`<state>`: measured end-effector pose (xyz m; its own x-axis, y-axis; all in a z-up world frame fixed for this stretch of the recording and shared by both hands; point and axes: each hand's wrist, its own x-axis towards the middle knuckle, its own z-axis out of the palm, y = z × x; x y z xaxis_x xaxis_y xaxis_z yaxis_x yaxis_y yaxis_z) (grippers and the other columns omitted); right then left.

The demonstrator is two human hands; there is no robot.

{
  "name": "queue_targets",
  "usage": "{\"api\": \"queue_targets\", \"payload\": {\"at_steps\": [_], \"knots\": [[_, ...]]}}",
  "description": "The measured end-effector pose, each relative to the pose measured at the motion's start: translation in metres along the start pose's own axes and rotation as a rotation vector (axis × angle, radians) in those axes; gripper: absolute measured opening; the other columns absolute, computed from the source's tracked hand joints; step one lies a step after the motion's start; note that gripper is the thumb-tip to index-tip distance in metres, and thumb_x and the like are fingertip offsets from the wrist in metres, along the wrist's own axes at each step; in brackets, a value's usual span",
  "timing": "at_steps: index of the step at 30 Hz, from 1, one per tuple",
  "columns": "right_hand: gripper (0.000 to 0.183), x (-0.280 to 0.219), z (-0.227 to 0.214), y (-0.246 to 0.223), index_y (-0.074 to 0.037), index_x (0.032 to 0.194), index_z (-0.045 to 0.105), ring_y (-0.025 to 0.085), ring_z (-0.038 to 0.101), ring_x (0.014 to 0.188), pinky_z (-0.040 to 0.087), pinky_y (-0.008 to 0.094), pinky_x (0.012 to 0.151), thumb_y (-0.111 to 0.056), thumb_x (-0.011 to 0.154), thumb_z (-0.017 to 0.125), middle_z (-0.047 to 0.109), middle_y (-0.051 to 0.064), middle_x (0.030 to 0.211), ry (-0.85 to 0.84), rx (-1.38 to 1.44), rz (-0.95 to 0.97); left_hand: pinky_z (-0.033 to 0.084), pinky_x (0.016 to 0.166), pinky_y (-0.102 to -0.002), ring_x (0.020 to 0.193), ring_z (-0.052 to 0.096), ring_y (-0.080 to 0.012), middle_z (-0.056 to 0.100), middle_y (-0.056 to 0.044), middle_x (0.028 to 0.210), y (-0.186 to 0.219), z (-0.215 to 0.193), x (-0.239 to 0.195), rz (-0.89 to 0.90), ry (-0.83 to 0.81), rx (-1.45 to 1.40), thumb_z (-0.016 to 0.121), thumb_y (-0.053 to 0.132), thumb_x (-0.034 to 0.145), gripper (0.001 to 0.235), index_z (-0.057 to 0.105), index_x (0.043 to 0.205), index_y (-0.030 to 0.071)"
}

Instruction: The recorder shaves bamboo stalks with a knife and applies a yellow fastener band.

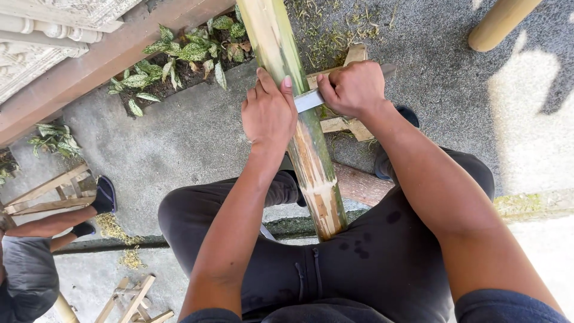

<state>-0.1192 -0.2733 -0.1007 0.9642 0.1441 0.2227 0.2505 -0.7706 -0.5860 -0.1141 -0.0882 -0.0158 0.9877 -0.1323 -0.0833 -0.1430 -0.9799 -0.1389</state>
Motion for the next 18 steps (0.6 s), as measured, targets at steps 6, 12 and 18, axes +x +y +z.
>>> {"api": "queue_targets", "payload": {"at_steps": [6, 12, 18], "knots": [[0.053, 0.001, -0.001, -0.002, -0.014, 0.057, 0.067, 0.03, 0.054, 0.042, 0.044, 0.044, 0.046, -0.038, 0.104, 0.057, 0.054, 0.01, 0.047, -0.011, -0.007, 0.009, 0.056, 0.082, -0.044, 0.098, 0.069, -0.0342, 0.072, -0.023, 0.109, -0.003, 0.001, 0.003, 0.014, -0.048, 0.039, 0.032, 0.04, 0.111, 0.062, 0.049, 0.138, -0.013], [0.056, 0.004, 0.001, -0.003, -0.013, 0.057, 0.067, 0.028, 0.053, 0.038, 0.043, 0.043, 0.044, -0.041, 0.104, 0.056, 0.053, 0.009, 0.045, -0.092, -0.059, 0.064, 0.056, 0.08, -0.044, 0.092, 0.07, -0.0332, 0.072, -0.02, 0.101, -0.007, 0.009, 0.006, 0.046, 0.117, 0.014, 0.037, 0.039, 0.111, 0.055, 0.055, 0.13, -0.01], [0.057, 0.012, 0.004, -0.002, -0.014, 0.059, 0.069, 0.029, 0.054, 0.038, 0.044, 0.043, 0.044, -0.043, 0.105, 0.055, 0.054, 0.009, 0.044, -0.141, -0.056, 0.122, 0.053, 0.077, -0.047, 0.086, 0.071, -0.0319, 0.073, -0.015, 0.093, -0.011, 0.008, 0.015, 0.046, 0.105, 0.047, 0.04, 0.04, 0.111, 0.042, 0.058, 0.112, 0.002]]}}
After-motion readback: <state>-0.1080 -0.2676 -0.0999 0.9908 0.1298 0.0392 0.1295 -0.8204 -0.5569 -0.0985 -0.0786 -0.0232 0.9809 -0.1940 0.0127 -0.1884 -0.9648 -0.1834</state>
